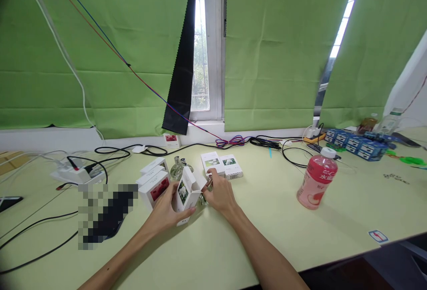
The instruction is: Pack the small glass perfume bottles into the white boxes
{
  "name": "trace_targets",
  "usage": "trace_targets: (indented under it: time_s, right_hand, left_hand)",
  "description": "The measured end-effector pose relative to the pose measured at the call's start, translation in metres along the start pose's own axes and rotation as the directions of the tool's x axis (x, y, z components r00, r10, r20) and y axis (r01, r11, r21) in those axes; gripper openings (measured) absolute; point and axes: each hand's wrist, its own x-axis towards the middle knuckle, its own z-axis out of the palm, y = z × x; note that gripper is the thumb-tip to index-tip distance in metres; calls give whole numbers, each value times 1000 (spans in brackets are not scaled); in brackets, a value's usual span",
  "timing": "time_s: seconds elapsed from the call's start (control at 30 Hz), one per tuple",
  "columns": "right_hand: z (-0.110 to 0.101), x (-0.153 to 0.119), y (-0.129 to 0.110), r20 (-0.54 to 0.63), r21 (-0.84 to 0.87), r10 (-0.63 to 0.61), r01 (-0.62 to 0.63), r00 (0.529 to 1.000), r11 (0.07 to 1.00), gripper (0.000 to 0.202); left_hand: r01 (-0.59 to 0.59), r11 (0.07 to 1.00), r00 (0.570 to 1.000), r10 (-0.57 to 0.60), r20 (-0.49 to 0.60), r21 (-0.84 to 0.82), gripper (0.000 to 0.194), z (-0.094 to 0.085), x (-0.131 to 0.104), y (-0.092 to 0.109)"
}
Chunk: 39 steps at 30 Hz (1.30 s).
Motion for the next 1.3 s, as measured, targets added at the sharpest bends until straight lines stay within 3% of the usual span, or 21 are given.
trace_targets:
  time_s: [0.27,0.53,0.8,1.3]
  right_hand:
    - [-3,3,-1,-156,208,158,-124,975,970,27]
    - [-9,5,-3,-362,323,299,-183,883,929,30]
    - [-15,4,-5,-464,376,376,-206,802,904,33]
    - [-9,2,-7,-402,423,351,-168,846,890,30]
  left_hand:
    - [28,999,999,-28,18,26,70,-2,1,1]
    - [-8,998,1000,9,-12,66,77,1,2,-3]
    - [-47,995,998,51,-40,88,82,7,2,-15]
    - [-32,988,999,26,44,150,89,5,0,-10]
